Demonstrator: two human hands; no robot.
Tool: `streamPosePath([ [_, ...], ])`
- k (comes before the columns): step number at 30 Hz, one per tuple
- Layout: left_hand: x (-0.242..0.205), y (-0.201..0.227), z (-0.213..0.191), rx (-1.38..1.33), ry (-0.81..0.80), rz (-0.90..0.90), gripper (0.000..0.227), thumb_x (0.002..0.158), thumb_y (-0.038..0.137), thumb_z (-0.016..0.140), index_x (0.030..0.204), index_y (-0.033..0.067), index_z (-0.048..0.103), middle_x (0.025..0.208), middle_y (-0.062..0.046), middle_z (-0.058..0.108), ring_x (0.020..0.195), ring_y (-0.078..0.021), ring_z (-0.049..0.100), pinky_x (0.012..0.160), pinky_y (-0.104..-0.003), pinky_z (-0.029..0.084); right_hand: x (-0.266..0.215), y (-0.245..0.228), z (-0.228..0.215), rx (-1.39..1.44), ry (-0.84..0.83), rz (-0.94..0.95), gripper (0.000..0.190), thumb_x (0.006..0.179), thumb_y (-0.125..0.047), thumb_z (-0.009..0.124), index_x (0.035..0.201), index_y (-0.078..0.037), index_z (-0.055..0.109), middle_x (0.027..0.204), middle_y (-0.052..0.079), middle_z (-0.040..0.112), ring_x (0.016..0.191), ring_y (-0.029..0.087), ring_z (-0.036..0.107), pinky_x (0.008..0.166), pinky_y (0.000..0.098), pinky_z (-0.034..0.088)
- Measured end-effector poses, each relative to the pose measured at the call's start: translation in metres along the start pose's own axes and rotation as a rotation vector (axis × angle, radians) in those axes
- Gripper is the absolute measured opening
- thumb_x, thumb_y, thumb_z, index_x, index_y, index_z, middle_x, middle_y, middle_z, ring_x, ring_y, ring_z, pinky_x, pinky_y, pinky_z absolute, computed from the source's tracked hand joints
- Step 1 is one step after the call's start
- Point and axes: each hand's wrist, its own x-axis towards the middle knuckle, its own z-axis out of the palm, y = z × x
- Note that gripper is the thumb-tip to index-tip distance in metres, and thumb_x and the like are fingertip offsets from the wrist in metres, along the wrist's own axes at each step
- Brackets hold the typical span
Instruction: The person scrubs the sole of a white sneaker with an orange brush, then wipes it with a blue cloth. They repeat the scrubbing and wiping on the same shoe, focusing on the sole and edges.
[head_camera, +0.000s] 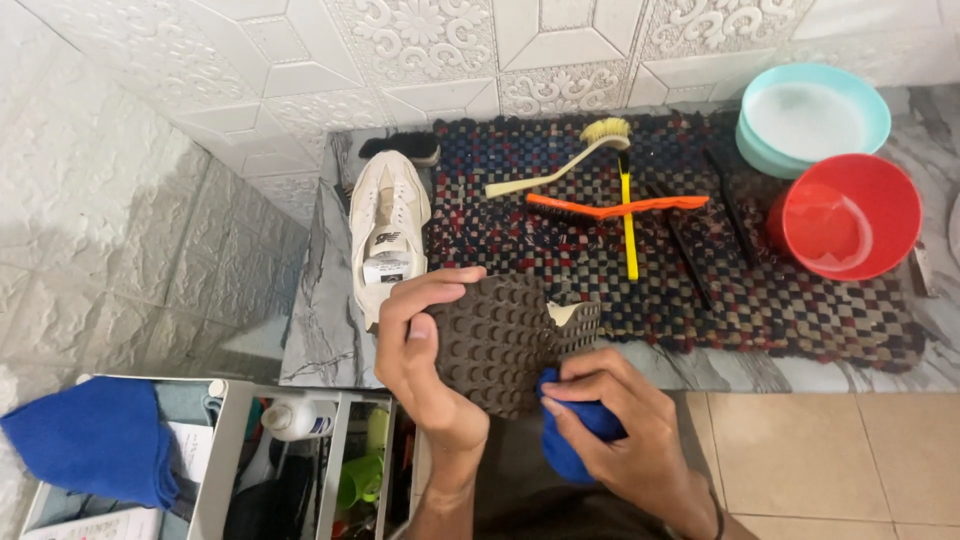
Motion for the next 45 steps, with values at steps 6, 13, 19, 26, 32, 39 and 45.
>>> streamPosePath([
  [6,-0.004,-0.002,0.001,-0.011,0.039,-0.004,0.036,0.107,0.028,0.038,0.104,0.0028,0.064,0.104,-0.018,0.073,0.102,-0.0325,0.074,0.098,-0.043,0.061,0.003,-0.002,-0.005,-0.008,-0.013,0.134,0.007,0.092,-0.009,0.077,0.099,-0.005,0.077,0.103,0.012,0.073,0.097,0.022,0.075,0.088,0.0327,0.059],
  [13,-0.012,0.012,0.016,0.027,0.012,0.020,0.036,0.107,0.023,0.037,0.101,0.0020,0.065,0.105,-0.019,0.074,0.100,-0.0294,0.072,0.095,-0.041,0.059,0.030,-0.042,-0.004,0.099,0.108,0.064,0.008,0.093,-0.011,0.074,0.093,-0.004,0.076,0.091,0.012,0.075,0.081,0.020,0.074,0.078,0.0291,0.058],
  [19,-0.003,0.000,0.004,0.020,0.028,0.005,0.038,0.107,0.029,0.038,0.103,0.0026,0.064,0.105,-0.019,0.074,0.103,-0.0302,0.072,0.098,-0.041,0.059,0.000,0.013,-0.013,0.028,-0.065,0.164,0.011,0.092,-0.015,0.077,0.101,-0.009,0.074,0.101,0.010,0.076,0.094,0.020,0.075,0.086,0.0319,0.060],
  [26,0.000,0.000,0.004,0.029,-0.006,0.009,0.037,0.107,0.027,0.037,0.104,0.0033,0.065,0.106,-0.019,0.075,0.104,-0.0310,0.073,0.099,-0.042,0.059,-0.005,0.026,-0.033,0.309,-0.005,0.352,0.016,0.100,-0.014,0.068,0.109,-0.003,0.075,0.102,0.011,0.070,0.097,0.021,0.068,0.083,0.0293,0.054],
  [32,-0.001,0.009,0.018,0.062,-0.008,0.008,0.034,0.104,0.020,0.036,0.102,0.0014,0.065,0.106,-0.019,0.075,0.104,-0.0299,0.071,0.099,-0.041,0.058,0.039,-0.025,-0.014,-0.079,0.007,-0.057,0.016,0.100,-0.013,0.066,0.106,-0.003,0.076,0.107,0.012,0.071,0.092,0.024,0.073,0.086,0.0339,0.058],
  [39,-0.001,0.009,0.021,0.061,-0.024,-0.023,0.039,0.108,0.028,0.037,0.104,0.0001,0.064,0.107,-0.021,0.074,0.105,-0.0318,0.071,0.099,-0.042,0.058,0.022,-0.006,-0.016,-0.119,0.043,-0.074,0.013,0.098,-0.004,0.071,0.110,-0.003,0.077,0.109,0.015,0.072,0.096,0.025,0.076,0.090,0.0344,0.061],
  [45,-0.006,0.007,0.023,0.039,0.008,-0.022,0.037,0.106,0.027,0.037,0.103,0.0015,0.064,0.106,-0.020,0.074,0.104,-0.0288,0.071,0.098,-0.040,0.058,0.013,0.002,-0.020,-0.070,0.008,0.046,0.012,0.099,-0.008,0.069,0.108,-0.002,0.073,0.107,0.015,0.073,0.098,0.025,0.075,0.091,0.0337,0.059],
])
